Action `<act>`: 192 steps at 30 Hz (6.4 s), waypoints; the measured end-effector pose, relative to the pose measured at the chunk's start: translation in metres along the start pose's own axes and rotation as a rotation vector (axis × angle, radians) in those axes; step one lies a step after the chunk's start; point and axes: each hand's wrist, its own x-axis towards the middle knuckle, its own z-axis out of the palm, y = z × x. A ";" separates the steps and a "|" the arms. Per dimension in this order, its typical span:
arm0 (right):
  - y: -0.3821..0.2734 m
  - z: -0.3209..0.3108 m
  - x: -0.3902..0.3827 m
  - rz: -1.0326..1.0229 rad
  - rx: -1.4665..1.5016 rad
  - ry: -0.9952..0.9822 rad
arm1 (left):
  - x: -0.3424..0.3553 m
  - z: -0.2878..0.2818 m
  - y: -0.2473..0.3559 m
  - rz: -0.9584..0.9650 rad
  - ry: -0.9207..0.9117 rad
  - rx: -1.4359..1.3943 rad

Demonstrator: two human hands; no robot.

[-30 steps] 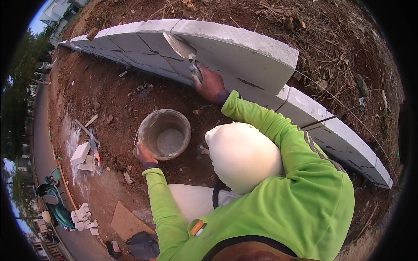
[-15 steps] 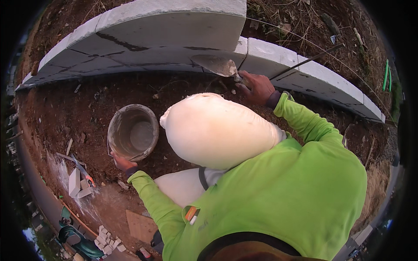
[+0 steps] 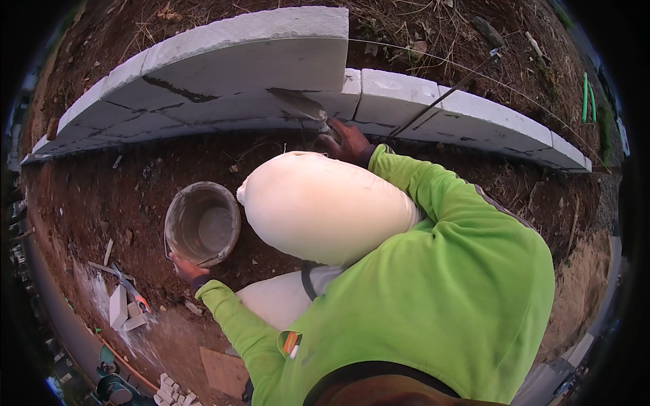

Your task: The person builds a low wall by applying mortar to white blocks using a trowel and placing them onto the wall, then securing them with a hammer.

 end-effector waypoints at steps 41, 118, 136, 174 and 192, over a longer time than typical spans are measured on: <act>0.010 -0.132 -0.126 0.152 0.073 -0.209 | 0.000 -0.008 -0.009 0.004 -0.047 -0.045; -0.192 0.030 -0.013 -0.304 -0.370 -0.929 | -0.448 -0.137 0.026 -1.040 0.870 -0.630; -0.387 -0.324 -0.066 0.288 -0.036 -0.815 | -0.600 -0.352 0.204 -0.365 -0.660 1.321; -0.275 -0.673 -0.215 0.159 0.266 -1.048 | -1.339 -0.089 0.009 -1.036 1.277 -1.018; -0.163 -0.709 -0.281 -0.011 0.178 -1.086 | -1.405 -0.043 0.017 -0.829 1.146 -1.083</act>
